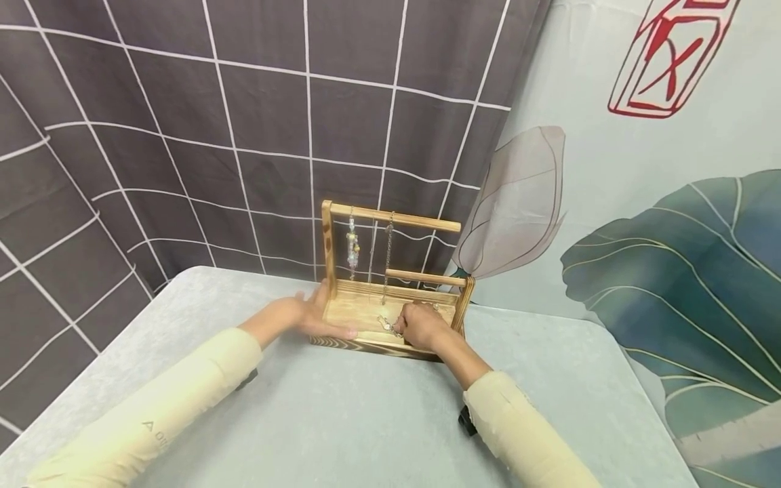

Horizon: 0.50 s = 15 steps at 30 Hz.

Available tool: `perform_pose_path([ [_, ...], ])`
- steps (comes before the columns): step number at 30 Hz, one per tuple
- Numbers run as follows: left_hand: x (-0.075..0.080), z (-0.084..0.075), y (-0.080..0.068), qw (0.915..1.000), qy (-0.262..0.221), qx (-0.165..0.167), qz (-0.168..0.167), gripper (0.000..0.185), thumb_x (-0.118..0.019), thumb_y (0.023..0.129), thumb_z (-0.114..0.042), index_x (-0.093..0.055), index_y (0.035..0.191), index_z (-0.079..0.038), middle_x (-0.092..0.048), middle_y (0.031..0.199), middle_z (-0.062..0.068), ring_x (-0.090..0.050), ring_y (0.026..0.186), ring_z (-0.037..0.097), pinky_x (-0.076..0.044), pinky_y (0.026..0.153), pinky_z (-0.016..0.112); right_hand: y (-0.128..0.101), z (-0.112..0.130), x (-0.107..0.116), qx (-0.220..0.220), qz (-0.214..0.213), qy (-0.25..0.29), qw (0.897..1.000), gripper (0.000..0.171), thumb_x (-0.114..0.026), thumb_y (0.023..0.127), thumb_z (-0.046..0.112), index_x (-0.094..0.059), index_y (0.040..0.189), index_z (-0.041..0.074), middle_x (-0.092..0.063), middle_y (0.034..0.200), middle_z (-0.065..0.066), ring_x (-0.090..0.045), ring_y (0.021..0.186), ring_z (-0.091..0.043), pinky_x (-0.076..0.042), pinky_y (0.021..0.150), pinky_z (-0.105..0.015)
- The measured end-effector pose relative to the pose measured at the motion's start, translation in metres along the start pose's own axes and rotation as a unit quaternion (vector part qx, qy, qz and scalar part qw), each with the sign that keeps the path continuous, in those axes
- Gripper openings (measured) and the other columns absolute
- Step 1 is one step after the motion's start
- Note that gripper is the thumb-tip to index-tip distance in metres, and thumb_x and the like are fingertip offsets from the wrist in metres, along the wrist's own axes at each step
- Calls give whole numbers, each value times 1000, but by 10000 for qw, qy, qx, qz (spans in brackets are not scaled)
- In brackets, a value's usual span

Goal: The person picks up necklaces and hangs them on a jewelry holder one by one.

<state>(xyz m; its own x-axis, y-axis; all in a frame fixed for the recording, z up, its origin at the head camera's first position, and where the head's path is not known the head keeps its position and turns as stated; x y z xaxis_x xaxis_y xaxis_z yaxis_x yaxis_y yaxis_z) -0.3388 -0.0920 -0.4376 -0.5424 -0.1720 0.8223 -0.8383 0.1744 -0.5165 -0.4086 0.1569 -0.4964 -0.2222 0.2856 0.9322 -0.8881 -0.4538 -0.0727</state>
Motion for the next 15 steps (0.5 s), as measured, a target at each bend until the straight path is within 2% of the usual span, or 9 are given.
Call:
perform_pose_path([
  [6, 0, -2, 1, 10000, -10, 4, 10, 148, -56, 86, -102, 20, 180, -16, 13, 192, 9, 0, 177, 51, -12, 137, 84, -5, 1, 1, 79, 9, 12, 10000, 18, -75, 111, 25, -71, 94, 21, -71, 86, 11, -63, 74, -9, -55, 71, -30],
  [13, -2, -1, 2, 10000, 9, 4, 21, 149, -55, 86, -103, 20, 180, -15, 12, 192, 11, 1, 177, 51, -13, 136, 84, -10, 7, 6, 368, -265, -169, 9988, 16, -76, 110, 23, -70, 95, 18, -69, 83, 10, -62, 75, -9, -56, 73, -31],
  [15, -1, -2, 2, 10000, -9, -21, 9, 149, -55, 86, -102, 20, 180, -14, 11, 192, 12, 1, 177, 52, -14, 137, 83, -10, 5, 7, 334, -327, -193, 9987, 17, -76, 110, 25, -69, 96, 20, -67, 82, 10, -61, 74, -9, -55, 71, -31],
])
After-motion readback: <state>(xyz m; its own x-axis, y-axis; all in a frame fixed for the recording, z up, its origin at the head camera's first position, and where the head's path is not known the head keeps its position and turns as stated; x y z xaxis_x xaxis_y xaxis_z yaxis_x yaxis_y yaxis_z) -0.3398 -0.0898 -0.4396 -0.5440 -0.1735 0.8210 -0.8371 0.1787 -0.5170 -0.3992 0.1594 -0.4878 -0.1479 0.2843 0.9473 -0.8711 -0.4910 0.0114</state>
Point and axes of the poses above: each hand's wrist, its own y-axis towards the middle knuckle, its own x-axis out of the back of the hand, z = x × y, the point moved 9 cm from there along y, towards the middle knuckle
